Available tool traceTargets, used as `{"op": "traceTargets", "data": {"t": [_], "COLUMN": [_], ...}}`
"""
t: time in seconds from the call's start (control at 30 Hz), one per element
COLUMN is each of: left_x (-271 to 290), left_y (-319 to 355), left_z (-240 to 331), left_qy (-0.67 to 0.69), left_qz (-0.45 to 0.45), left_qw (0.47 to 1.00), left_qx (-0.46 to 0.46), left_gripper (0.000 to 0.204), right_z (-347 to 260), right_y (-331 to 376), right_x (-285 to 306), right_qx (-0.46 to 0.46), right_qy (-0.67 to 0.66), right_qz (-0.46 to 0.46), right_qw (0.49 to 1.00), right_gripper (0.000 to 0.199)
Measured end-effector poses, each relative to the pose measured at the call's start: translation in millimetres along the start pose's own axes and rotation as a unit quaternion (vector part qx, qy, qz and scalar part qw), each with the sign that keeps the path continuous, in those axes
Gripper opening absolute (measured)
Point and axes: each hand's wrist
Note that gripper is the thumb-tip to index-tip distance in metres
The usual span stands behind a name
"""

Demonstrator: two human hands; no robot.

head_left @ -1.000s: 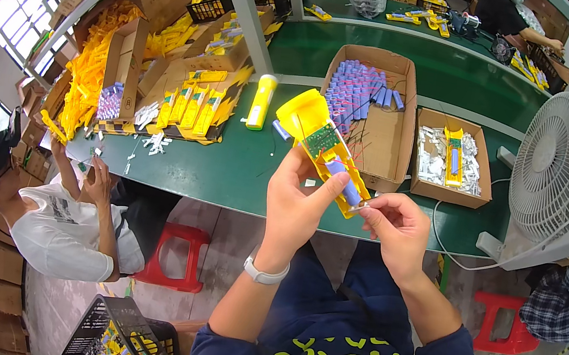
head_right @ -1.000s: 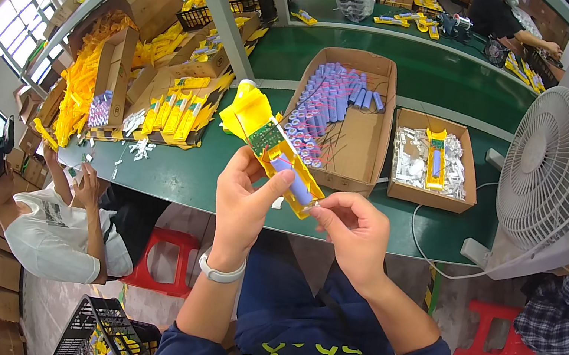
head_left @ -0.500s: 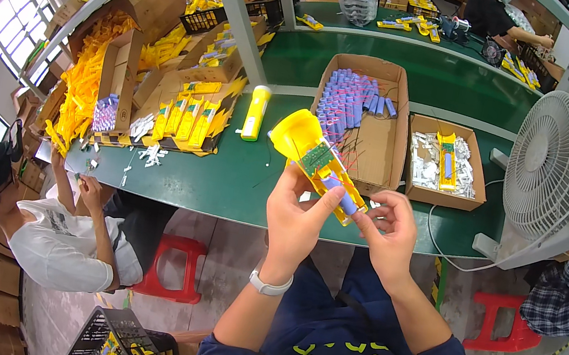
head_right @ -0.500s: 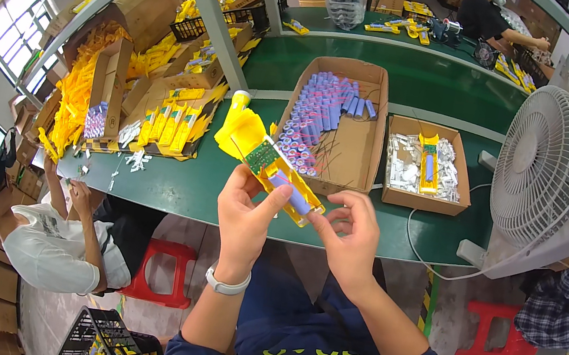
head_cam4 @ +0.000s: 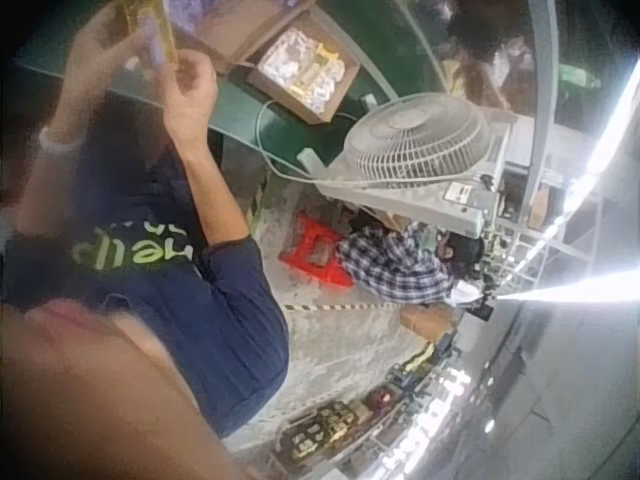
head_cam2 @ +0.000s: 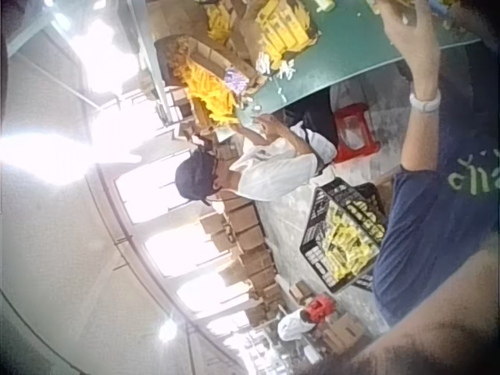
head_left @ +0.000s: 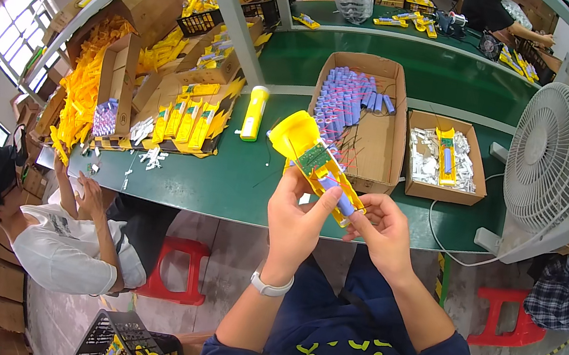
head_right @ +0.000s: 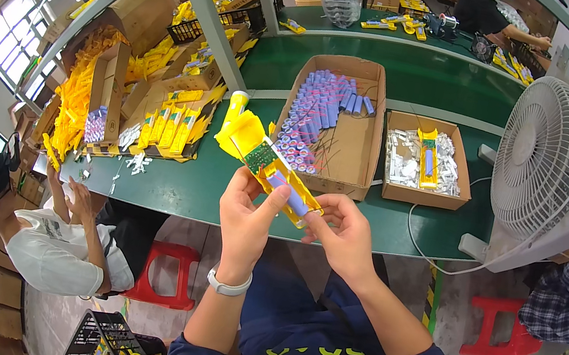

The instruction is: The person assembles flashlights by fitting circuit boards, batteries, and internal components into plastic flashlight casings by hand and placing the assembled flashlights onto a conveyor belt.

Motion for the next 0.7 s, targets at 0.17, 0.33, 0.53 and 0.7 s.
{"op": "traceTargets", "data": {"t": [0.17, 0.33, 0.53, 0.7], "left_x": [1, -1, -8, -8], "left_y": [2, 4, 9, 12], "left_z": [-13, -18, -28, -27], "left_qy": [0.01, 0.098, 0.08, 0.088], "left_qz": [-0.004, 0.033, 0.034, 0.046], "left_qw": [1.0, 0.991, 0.995, 0.992], "left_qx": [0.018, 0.089, 0.057, 0.081], "left_gripper": [0.032, 0.032, 0.033, 0.034], "right_z": [9, 13, 17, 11], "right_y": [0, 3, 7, 12], "right_x": [1, -1, 0, -2], "right_qx": [0.023, 0.022, 0.004, -0.012], "right_qy": [-0.015, -0.037, -0.104, -0.124], "right_qz": [-0.013, -0.013, 0.008, -0.008], "right_qw": [1.0, 0.999, 0.995, 0.992], "right_gripper": [0.023, 0.023, 0.024, 0.026]}}
Point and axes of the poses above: each hand's wrist, its own y-axis away from the middle knuckle, its own x-axis out of the back of the hand, z = x × y, and after that the axes turned 8 degrees about -x, right-handed
